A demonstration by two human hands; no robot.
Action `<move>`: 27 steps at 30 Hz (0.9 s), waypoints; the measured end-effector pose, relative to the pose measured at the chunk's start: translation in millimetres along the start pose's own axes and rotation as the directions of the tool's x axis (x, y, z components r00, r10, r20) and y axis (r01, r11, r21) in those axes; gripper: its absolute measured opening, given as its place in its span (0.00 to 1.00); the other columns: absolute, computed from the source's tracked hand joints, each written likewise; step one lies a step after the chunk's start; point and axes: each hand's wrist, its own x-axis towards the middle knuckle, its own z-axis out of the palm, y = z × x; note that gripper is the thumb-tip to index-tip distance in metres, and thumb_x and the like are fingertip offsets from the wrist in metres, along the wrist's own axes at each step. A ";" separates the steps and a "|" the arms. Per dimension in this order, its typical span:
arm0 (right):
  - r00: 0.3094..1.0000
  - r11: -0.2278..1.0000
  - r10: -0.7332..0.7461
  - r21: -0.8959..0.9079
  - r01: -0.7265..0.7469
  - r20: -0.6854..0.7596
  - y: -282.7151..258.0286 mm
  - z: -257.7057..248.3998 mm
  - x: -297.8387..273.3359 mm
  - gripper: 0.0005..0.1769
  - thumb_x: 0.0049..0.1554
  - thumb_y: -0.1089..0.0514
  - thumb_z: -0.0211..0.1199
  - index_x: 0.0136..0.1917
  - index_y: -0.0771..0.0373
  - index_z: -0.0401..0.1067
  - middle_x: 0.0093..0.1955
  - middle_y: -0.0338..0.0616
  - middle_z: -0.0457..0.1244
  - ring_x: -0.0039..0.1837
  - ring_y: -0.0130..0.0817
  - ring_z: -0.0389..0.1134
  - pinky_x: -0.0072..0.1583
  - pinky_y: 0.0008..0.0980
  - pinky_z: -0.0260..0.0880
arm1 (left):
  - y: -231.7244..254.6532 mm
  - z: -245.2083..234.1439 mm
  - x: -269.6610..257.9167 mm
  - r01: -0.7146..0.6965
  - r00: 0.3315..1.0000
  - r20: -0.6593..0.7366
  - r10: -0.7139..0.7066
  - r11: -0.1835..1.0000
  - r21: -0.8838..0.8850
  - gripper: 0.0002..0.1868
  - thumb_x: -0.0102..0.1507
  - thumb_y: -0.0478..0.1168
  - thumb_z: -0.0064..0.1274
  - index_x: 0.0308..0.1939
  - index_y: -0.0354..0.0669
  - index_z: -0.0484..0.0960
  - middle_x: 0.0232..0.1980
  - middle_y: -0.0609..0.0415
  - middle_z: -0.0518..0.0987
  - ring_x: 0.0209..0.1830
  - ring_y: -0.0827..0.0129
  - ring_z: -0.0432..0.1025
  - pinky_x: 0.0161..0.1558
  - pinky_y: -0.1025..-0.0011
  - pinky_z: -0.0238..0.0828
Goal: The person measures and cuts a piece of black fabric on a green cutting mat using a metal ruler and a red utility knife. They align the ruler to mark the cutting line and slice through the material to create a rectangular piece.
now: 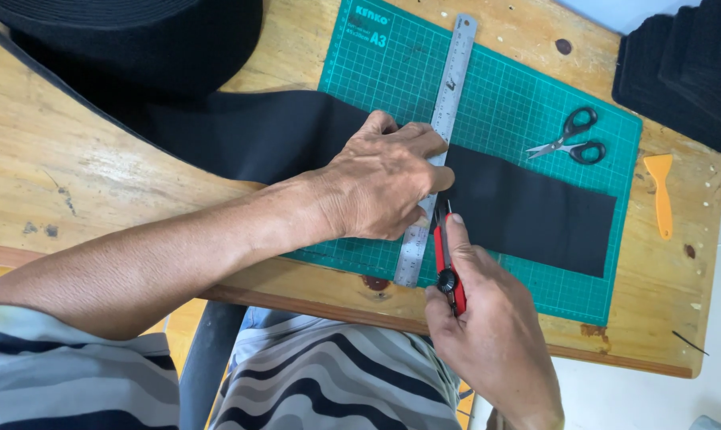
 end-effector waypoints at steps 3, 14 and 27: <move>1.000 1.000 -0.025 -0.016 0.025 -0.005 3.6 3.8 -3.7 0.45 0.52 0.57 0.59 0.81 0.64 0.53 0.58 0.46 0.68 0.54 0.48 0.69 0.53 0.46 0.71 | -0.8 2.5 -1.7 -0.010 0.999 -0.039 0.010 1.000 -0.002 0.22 0.55 0.55 0.67 0.48 0.52 0.83 0.58 0.50 0.73 0.63 0.55 0.66 0.51 0.45 0.57; 0.997 0.997 0.038 -0.072 -0.033 0.061 -0.5 1.4 -14.4 0.46 0.52 0.56 0.59 0.83 0.59 0.52 0.52 0.43 0.68 0.49 0.46 0.70 0.48 0.48 0.71 | -0.2 3.7 0.4 0.012 1.000 -0.004 -0.012 1.000 -0.007 0.21 0.56 0.54 0.66 0.49 0.54 0.83 0.59 0.50 0.72 0.65 0.56 0.64 0.54 0.45 0.56; 0.997 0.991 -0.059 -0.114 0.065 0.054 13.4 9.3 -30.1 0.49 0.52 0.54 0.62 0.84 0.59 0.50 0.45 0.43 0.64 0.39 0.50 0.68 0.41 0.51 0.68 | 0.7 1.4 0.6 0.025 0.999 0.027 -0.025 1.000 0.000 0.26 0.56 0.57 0.67 0.54 0.54 0.83 0.67 0.47 0.70 0.68 0.54 0.63 0.54 0.43 0.55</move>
